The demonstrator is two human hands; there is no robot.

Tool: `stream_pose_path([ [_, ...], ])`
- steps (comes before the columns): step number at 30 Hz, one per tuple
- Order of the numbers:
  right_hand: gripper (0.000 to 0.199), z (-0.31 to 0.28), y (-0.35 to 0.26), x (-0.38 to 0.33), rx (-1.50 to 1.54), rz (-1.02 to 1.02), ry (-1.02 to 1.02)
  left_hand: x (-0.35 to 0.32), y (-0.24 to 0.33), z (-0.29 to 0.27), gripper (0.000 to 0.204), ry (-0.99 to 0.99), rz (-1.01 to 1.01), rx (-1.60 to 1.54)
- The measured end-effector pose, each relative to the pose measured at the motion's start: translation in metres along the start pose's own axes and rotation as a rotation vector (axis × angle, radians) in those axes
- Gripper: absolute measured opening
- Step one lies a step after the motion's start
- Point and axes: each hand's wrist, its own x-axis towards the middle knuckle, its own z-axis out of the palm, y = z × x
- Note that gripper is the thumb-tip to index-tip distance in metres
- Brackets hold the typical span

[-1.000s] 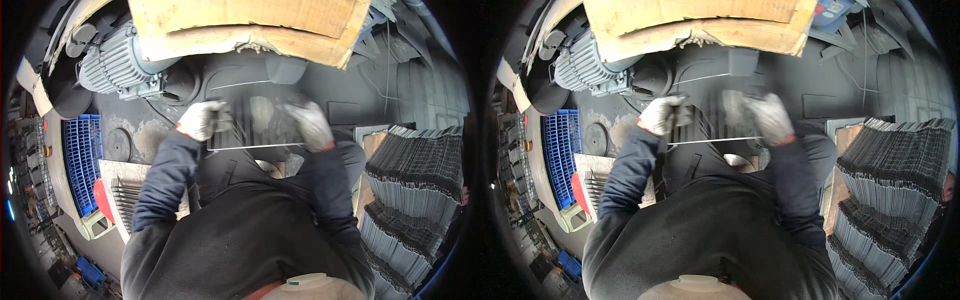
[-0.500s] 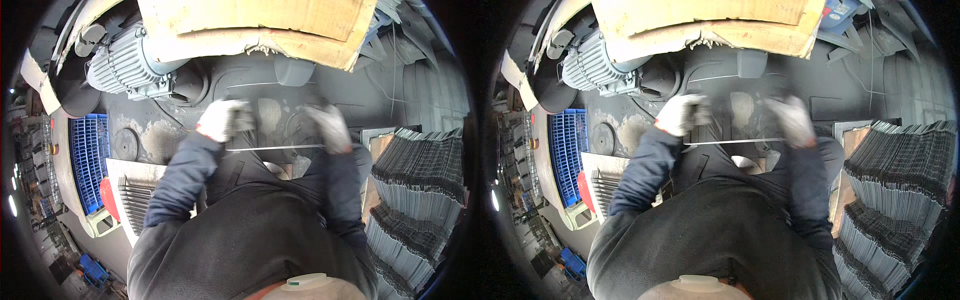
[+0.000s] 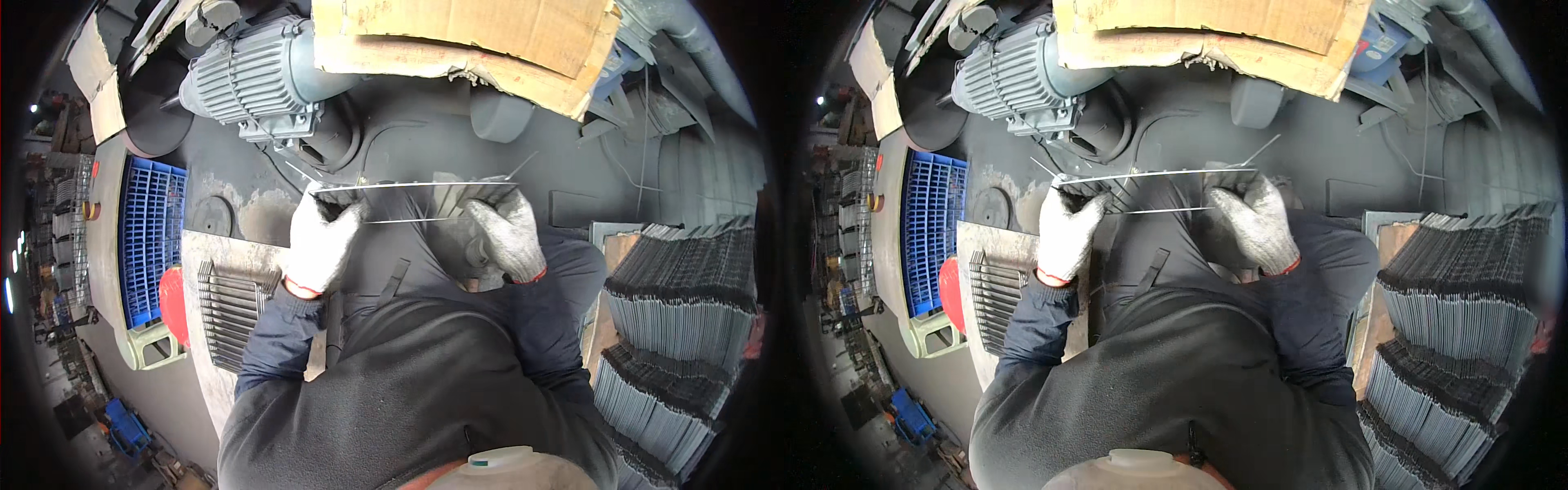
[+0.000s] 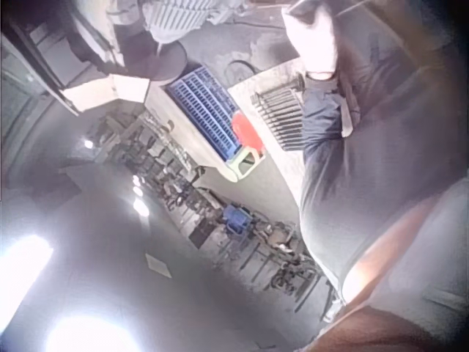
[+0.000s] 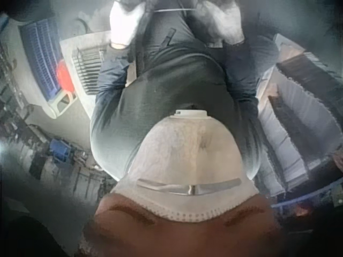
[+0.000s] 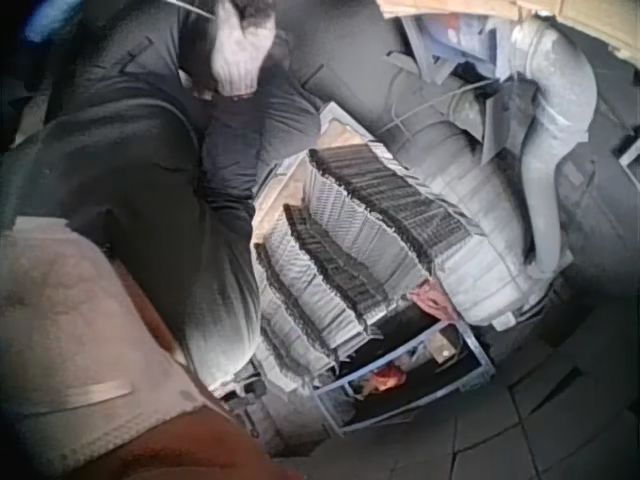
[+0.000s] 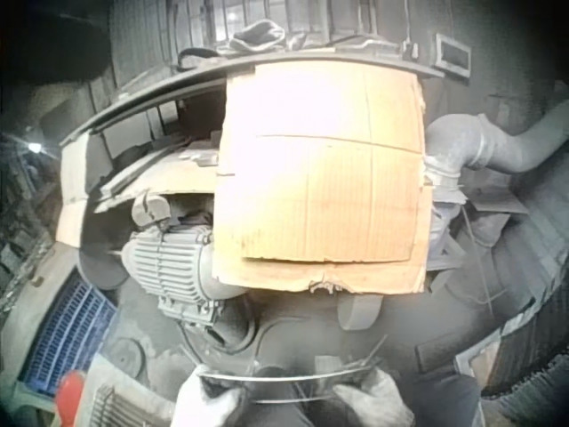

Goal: Deburring and smoothing the edges of metal wire grates using a stationary industrial grinder.

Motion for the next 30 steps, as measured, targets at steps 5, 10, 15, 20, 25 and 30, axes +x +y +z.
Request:
stream_pose_path([
  [5,0.028,-0.019,-0.023,-0.024,0.010,-0.162,0.164,-0.002,0.014,0.032,0.022,0.026,0.205,-0.082],
  [10,0.025,-0.031,-0.029,-0.041,-0.048,-0.327,0.204,-0.005,0.021,0.048,0.026,0.018,0.306,-0.189],
  [15,0.025,-0.043,-0.022,-0.046,-0.040,-0.351,0.258,0.008,0.008,0.062,0.026,0.019,0.454,-0.021],
  [20,0.027,-0.094,0.014,-0.013,-0.049,-0.229,0.390,0.042,-0.033,0.117,0.031,-0.065,0.183,0.120],
  [25,0.028,-0.141,0.022,0.008,0.004,-0.154,0.434,0.084,-0.071,0.186,0.055,-0.221,0.046,0.380],
  [30,0.026,-0.168,0.039,0.029,-0.043,-0.072,0.470,0.107,-0.075,0.202,0.059,-0.321,-0.054,0.548],
])
